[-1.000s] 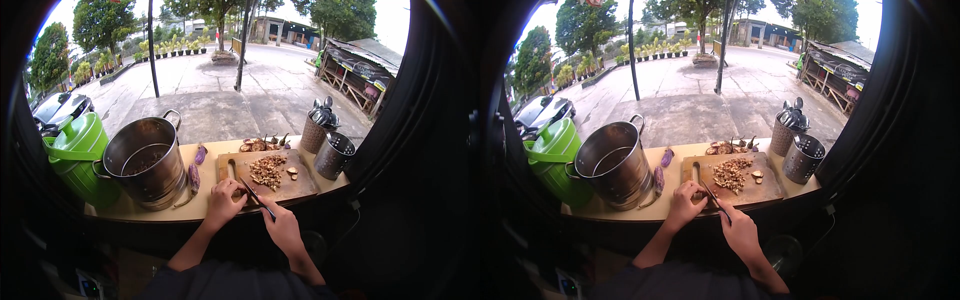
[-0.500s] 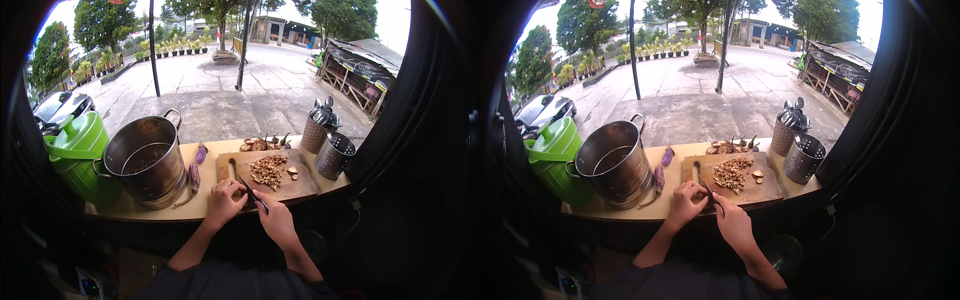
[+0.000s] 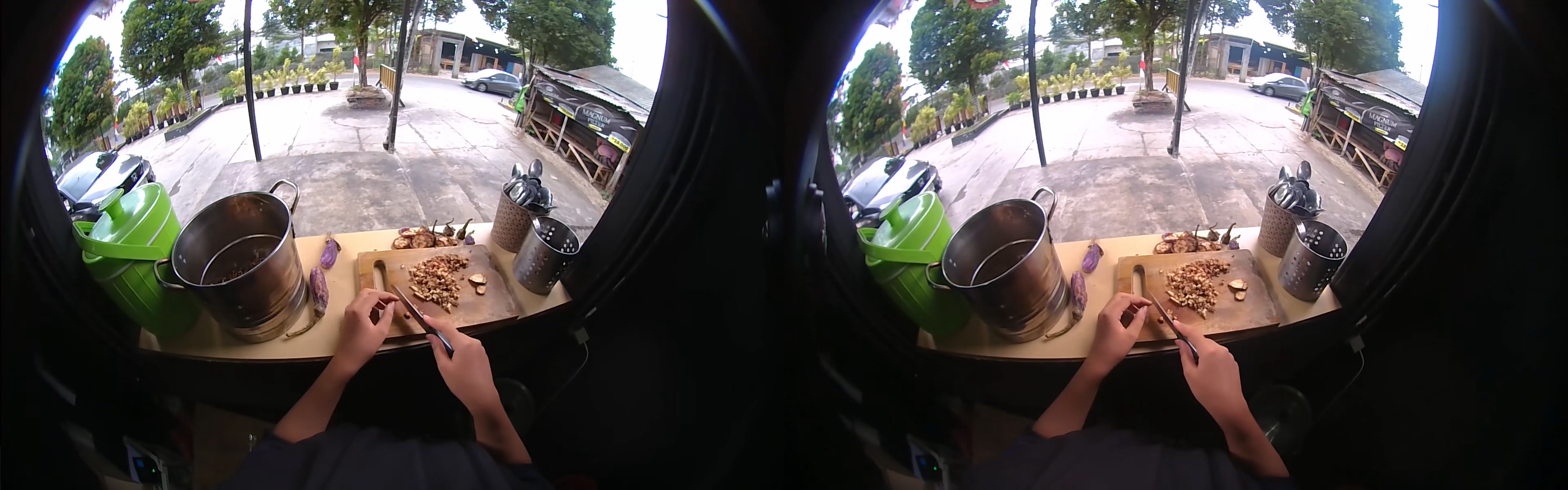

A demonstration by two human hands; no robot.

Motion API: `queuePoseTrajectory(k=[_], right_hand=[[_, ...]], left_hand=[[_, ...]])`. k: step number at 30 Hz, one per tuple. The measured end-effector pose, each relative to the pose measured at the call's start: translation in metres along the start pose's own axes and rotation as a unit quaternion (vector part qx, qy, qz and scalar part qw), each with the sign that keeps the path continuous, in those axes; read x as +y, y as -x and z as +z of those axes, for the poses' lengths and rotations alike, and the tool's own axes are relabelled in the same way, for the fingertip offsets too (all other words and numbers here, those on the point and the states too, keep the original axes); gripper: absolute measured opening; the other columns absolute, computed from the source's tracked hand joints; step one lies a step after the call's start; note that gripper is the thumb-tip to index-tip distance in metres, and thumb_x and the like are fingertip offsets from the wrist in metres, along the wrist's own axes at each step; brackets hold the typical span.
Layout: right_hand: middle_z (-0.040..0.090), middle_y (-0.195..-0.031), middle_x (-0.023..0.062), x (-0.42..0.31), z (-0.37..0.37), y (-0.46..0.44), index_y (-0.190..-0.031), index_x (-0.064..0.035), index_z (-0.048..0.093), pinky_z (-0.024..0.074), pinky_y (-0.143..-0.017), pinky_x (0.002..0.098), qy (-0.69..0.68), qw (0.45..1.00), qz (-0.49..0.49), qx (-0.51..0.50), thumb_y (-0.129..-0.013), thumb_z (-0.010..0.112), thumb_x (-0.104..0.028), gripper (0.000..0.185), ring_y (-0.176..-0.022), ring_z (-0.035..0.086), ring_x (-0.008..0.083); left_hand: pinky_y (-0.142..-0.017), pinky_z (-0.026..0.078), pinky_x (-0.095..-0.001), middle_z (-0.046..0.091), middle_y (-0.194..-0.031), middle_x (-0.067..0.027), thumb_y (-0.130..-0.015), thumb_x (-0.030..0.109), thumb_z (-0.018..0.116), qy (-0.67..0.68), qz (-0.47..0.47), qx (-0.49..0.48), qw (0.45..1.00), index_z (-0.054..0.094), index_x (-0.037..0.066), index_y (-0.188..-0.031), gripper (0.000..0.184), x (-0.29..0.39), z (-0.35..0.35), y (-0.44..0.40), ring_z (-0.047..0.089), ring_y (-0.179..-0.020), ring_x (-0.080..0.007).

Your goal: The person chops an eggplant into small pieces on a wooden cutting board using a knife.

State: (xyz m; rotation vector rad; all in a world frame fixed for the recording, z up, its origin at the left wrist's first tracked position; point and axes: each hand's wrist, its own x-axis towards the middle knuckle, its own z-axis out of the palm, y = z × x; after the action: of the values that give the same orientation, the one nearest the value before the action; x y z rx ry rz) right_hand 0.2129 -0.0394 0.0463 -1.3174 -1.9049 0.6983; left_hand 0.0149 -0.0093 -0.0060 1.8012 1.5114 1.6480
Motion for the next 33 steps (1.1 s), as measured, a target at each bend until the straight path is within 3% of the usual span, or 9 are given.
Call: queuePoseTrajectory(k=[2,3,5,9,11,14,20,22,33], right_hand=[[0.073,-0.094,0.0195,0.006,0.004,0.004,-0.131,-0.0202,0.068,0.0554,-0.073,0.0466,0.018,0.999,-0.051,0.002,-0.099,0.066,-0.021,0.033,-0.087,0.07,0.0408],[0.072,-0.093,0.0194,0.006,0.005,0.005,-0.13,-0.0196,0.068,0.0551,-0.072,0.0466,0.021,0.998,-0.059,0.002,-0.098,0.067,-0.021,0.031,-0.085,0.07,0.0403],[0.072,-0.093,0.0193,0.005,0.001,0.005,-0.129,-0.0196,0.069,0.0552,-0.072,0.0464,0.035,0.998,-0.048,-0.007,-0.098,0.067,-0.022,0.031,-0.085,0.07,0.0401],[0.073,-0.101,0.0207,0.005,-0.009,0.006,-0.127,-0.0155,0.071,0.0562,-0.077,0.0402,0.044,0.999,-0.004,-0.003,-0.097,0.068,-0.018,0.03,-0.094,0.07,0.0396],[0.073,-0.097,0.0198,0.009,-0.014,0.008,-0.127,-0.018,0.071,0.0559,-0.075,0.0427,0.049,0.999,-0.002,0.001,-0.098,0.067,-0.021,0.029,-0.09,0.07,0.0396],[0.073,-0.094,0.0186,0.013,-0.021,0.012,-0.126,-0.0204,0.071,0.0559,-0.074,0.0443,0.053,0.999,0.005,0.013,-0.099,0.066,-0.025,0.028,-0.088,0.071,0.0392],[0.072,-0.097,0.0204,0.012,-0.037,0.017,-0.124,-0.0173,0.073,0.055,-0.073,0.0378,0.073,0.996,0.046,0.03,-0.096,0.07,-0.022,0.028,-0.086,0.072,0.0373],[0.073,-0.1,0.0183,0.016,-0.04,0.018,-0.125,-0.021,0.072,0.0561,-0.079,0.0445,0.07,0.996,0.047,0.03,-0.098,0.068,-0.026,0.028,-0.095,0.07,0.0386],[0.073,-0.1,0.0187,0.014,-0.045,0.016,-0.125,-0.0218,0.072,0.056,-0.078,0.0449,0.081,0.994,0.069,0.02,-0.098,0.068,-0.026,0.029,-0.094,0.07,0.0393]], left_hand=[[-0.069,0.051,-0.0272,0.066,-0.095,-0.0065,-0.092,0.001,0.068,0.051,-0.046,0.034,0.997,0.071,0.003,-0.103,0.012,0.002,-0.001,0.001,0.064,-0.08,-0.0138],[-0.069,0.051,-0.0272,0.066,-0.095,-0.0065,-0.092,0.001,0.068,0.051,-0.045,0.033,0.997,0.071,0.003,-0.103,0.012,0.002,-0.001,0.0,0.064,-0.08,-0.0138],[-0.078,0.054,-0.0344,0.067,-0.099,-0.0091,-0.091,0.0,0.067,0.034,-0.025,0.053,0.998,0.071,0.003,-0.105,0.015,-0.003,0.0,-0.003,0.068,-0.087,-0.0233],[-0.081,0.052,-0.0366,0.067,-0.101,-0.0074,-0.09,0.001,0.068,-0.066,0.073,0.046,0.994,0.072,0.006,-0.103,0.015,-0.01,0.002,-0.015,0.065,-0.091,-0.0231],[-0.091,0.044,-0.0407,0.067,-0.104,-0.0044,-0.089,0.007,0.07,-0.147,0.077,-0.011,0.986,0.074,0.012,-0.1,0.013,-0.006,0.004,-0.022,0.063,-0.099,-0.0254],[-0.095,0.034,-0.0408,0.065,-0.105,-0.0007,-0.09,0.015,0.071,-0.217,0.111,-0.061,0.968,0.075,0.018,-0.097,0.009,-0.01,0.012,-0.037,0.059,-0.105,-0.022],[-0.097,0.028,-0.0436,0.064,-0.11,0.0004,-0.088,0.025,0.074,-0.268,0.131,-0.13,0.946,0.074,0.022,-0.095,0.008,-0.022,0.02,-0.053,0.056,-0.111,-0.0212],[-0.097,0.028,-0.0441,0.063,-0.111,0.0003,-0.088,0.026,0.074,-0.264,0.126,-0.145,0.945,0.074,0.022,-0.095,0.009,-0.018,0.019,-0.054,0.055,-0.112,-0.0217],[-0.098,0.028,-0.0457,0.064,-0.112,-0.0011,-0.085,0.029,0.078,-0.319,0.113,-0.131,0.932,0.073,0.02,-0.1,0.018,-0.034,0.013,-0.056,0.056,-0.113,-0.0222]])
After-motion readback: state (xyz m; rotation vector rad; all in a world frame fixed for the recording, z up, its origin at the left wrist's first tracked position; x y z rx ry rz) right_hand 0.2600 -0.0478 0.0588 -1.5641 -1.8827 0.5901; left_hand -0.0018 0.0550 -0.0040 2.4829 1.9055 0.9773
